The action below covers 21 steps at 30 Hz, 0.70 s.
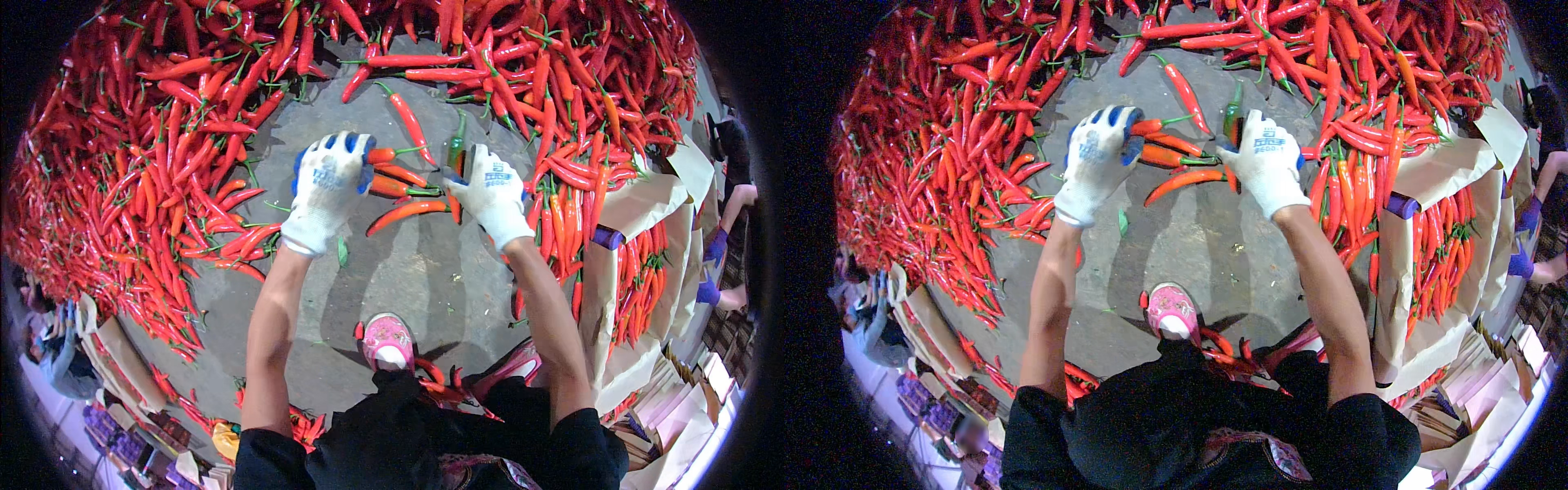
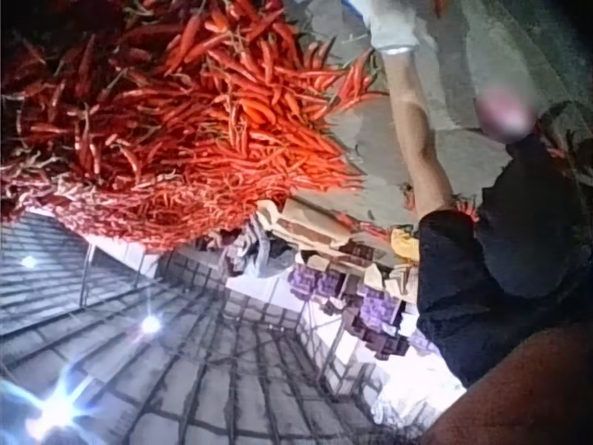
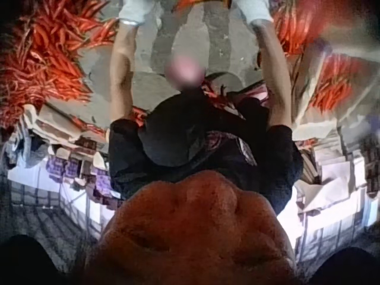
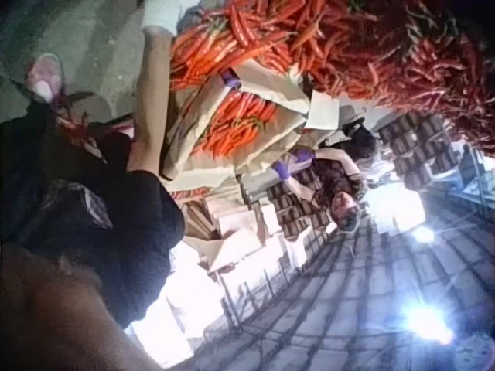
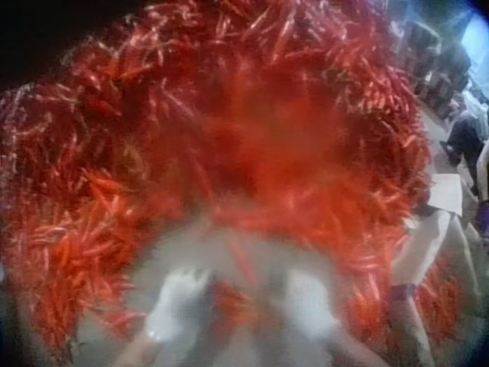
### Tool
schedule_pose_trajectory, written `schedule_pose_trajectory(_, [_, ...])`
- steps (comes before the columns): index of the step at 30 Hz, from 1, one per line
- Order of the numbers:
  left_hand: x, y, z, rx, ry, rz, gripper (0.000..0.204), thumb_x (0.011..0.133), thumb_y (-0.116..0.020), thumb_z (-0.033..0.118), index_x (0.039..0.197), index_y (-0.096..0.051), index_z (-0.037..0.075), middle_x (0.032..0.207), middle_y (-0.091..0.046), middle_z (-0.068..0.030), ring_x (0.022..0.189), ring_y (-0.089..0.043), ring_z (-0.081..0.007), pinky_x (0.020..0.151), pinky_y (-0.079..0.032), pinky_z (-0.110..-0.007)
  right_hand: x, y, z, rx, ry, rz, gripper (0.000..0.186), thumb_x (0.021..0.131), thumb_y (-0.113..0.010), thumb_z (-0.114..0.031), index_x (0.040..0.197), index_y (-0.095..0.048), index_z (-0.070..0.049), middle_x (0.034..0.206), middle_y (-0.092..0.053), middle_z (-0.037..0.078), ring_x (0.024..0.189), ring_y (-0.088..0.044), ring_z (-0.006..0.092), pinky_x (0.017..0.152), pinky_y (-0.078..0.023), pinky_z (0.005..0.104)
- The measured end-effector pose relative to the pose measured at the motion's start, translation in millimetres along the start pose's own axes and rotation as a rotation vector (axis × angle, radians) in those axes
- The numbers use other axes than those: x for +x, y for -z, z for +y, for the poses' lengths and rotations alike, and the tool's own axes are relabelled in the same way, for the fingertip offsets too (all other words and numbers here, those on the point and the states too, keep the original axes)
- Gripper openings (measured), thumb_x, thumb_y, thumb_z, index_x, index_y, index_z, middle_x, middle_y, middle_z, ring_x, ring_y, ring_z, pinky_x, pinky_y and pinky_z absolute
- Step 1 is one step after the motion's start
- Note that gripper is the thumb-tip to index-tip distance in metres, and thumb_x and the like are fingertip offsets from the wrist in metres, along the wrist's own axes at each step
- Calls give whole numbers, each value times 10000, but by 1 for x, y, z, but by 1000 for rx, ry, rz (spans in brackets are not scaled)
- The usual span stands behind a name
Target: The person sits on the floor and repeatedly picks up handfuls of red chilies, gathers them by the stems, and places them into a cardboard box. The process continues with multiple batches of chilies being moved from the floor into the box.
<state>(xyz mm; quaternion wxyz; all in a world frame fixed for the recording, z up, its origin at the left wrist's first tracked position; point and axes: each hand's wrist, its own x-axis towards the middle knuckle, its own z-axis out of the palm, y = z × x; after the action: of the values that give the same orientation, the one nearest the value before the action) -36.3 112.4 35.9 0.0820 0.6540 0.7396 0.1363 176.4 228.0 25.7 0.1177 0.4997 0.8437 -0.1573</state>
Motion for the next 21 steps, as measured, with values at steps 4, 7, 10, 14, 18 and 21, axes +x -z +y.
schedule_pose_trajectory(4, [-26, 22, -14, -339, 154, 207, 366, 742, -679, 81, 1099, -603, 45, 1001, -623, -159, 902, -614, -334, 769, -492, -373, 13, 1, -15, 13, 1, -37, 557, 776, -668, -420, 1102, -506, 2, 1005, -645, 211, 908, -645, 363, 815, -498, 445])
schedule_pose_trajectory(7, [-51, 14, -16, -1089, 584, 259, 344, 821, -655, 106, 1138, -566, 6, 964, -629, -81, 831, -630, -204, 730, -501, -317, 18, 4, -15, 202, 27, 45, 545, 783, -639, -397, 1107, -497, 18, 1007, -639, 234, 907, -641, 374, 810, -492, 457])
schedule_pose_trajectory(10, [-65, 4, -5, -1592, 771, 373, 371, 853, -565, 125, 1205, -519, 19, 940, -609, -66, 801, -607, -168, 734, -508, -314, 34, 2, -37, 356, 98, 122, 529, 815, -593, -360, 1173, -482, 14, 978, -639, 239, 931, -612, 413, 807, -474, 451])
schedule_pose_trajectory(14, [-70, -6, 15, -1822, 868, 436, 330, 865, -509, 152, 1170, -528, 29, 928, -599, -58, 749, -584, -160, 688, -498, -300, 69, 6, -65, 197, 100, -20, 589, 807, -635, -417, 1214, -484, -19, 1068, -620, 234, 1008, -599, 378, 853, -470, 446])
schedule_pose_trajectory(18, [-74, -19, 10, -1607, 897, 265, 347, 764, -642, 103, 1103, -600, 36, 762, -615, -55, 642, -590, -210, 613, -470, -320, 81, -4, -58, 181, 132, 18, 519, 792, -653, -412, 1137, -562, -35, 1083, -632, 199, 997, -607, 365, 845, -471, 438])
schedule_pose_trajectory(21, [-65, -28, 3, -670, 404, 235, 375, 760, -630, 89, 1129, -610, 26, 828, -621, -79, 703, -614, -218, 647, -491, -329, 73, -4, -30, 771, -53, -48, 399, 789, -648, -388, 904, -641, -6, 805, -667, 128, 773, -635, 283, 727, -479, 387])
